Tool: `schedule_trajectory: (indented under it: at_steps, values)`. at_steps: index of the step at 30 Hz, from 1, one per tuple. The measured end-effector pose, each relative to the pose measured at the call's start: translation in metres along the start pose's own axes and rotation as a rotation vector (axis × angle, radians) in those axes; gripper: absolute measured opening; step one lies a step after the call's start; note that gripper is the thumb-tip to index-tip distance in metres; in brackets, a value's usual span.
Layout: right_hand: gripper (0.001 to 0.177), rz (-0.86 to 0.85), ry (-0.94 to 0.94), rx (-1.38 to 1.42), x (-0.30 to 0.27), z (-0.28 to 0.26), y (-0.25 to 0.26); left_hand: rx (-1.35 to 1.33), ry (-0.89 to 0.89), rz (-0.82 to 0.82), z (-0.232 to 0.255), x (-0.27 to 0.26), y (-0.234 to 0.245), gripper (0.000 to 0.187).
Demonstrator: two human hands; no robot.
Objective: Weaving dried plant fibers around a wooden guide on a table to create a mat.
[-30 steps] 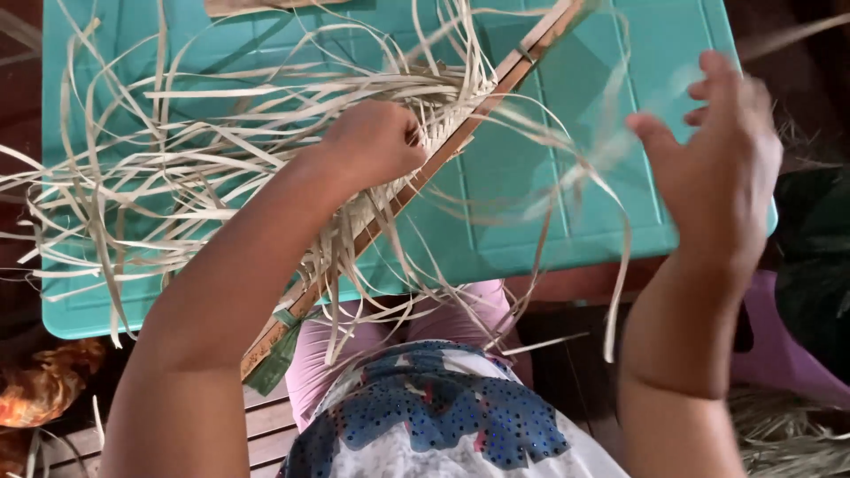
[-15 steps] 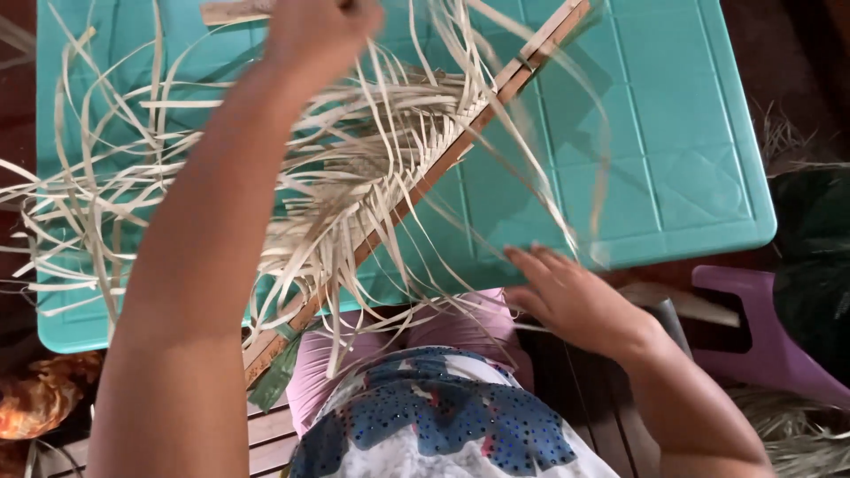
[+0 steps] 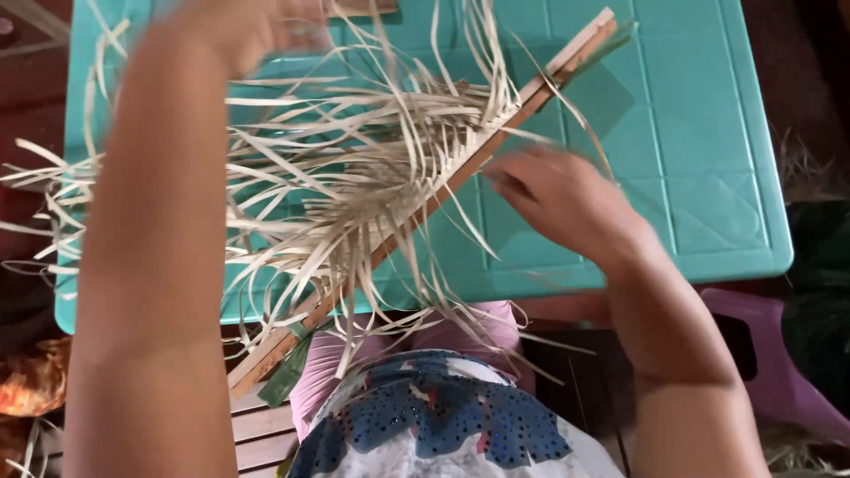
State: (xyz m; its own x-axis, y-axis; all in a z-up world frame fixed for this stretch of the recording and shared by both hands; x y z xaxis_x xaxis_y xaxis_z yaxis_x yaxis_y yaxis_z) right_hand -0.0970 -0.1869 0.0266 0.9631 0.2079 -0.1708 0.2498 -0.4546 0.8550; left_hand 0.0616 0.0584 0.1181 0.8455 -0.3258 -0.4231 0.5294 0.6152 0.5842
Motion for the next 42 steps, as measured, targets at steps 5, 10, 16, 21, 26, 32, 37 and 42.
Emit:
schedule_trajectory:
  at_steps: [5, 10, 16, 21, 26, 32, 37, 42]
  values:
    - [0.017, -0.077, 0.019, -0.102, 0.048, -0.009, 0.0, 0.451, -0.468, 0.189, -0.025, -0.005, -0.074, 0.032]
    - [0.031, -0.187, -0.203, 0.029, 0.002, 0.04, -0.014, 1.242, -0.617, -0.138, -0.051, -0.047, -0.164, 0.064]
    - [0.043, -0.014, -0.716, 0.08, -0.081, 0.068, -0.003, 1.218, -0.724, -0.028, -0.081, -0.042, -0.17, 0.049]
    - [0.039, 0.183, -0.776, -0.095, -0.089, 0.11, 0.006, 1.214, -0.795, 0.105, -0.101, -0.04, -0.177, 0.046]
    - [0.032, 0.64, -0.549, -0.011, -0.083, 0.126, 0.03, 1.019, -0.988, 0.413, -0.107, -0.038, -0.172, 0.017]
    - [0.021, 0.13, -0.17, -0.003, 0.011, 0.008, -0.007, 0.989, -0.955, 0.368, -0.113, -0.039, -0.178, 0.041]
    - [0.015, -0.153, -0.023, -0.24, 0.104, -0.025, -0.026, 0.791, -1.114, 0.755, -0.109, -0.038, -0.185, 0.008]
    - [0.02, -0.337, 0.062, -0.291, 0.127, -0.036, -0.022, 0.746, -1.08, 0.722, -0.108, -0.039, -0.185, 0.005]
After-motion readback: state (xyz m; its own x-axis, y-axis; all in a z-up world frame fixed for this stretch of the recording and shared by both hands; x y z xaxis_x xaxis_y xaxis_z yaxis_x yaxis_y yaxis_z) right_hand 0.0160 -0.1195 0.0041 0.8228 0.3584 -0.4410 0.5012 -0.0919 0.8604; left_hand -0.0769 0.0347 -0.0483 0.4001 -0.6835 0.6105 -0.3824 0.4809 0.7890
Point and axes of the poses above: each hand's wrist, its own x-axis towards the middle knuckle, its own y-axis out of the back of the hand, z = x × y, the point moved 1 cm from there along x, towards the middle knuckle, and after that the axes turned 7 degrees about -z, right-handed, at the moved point
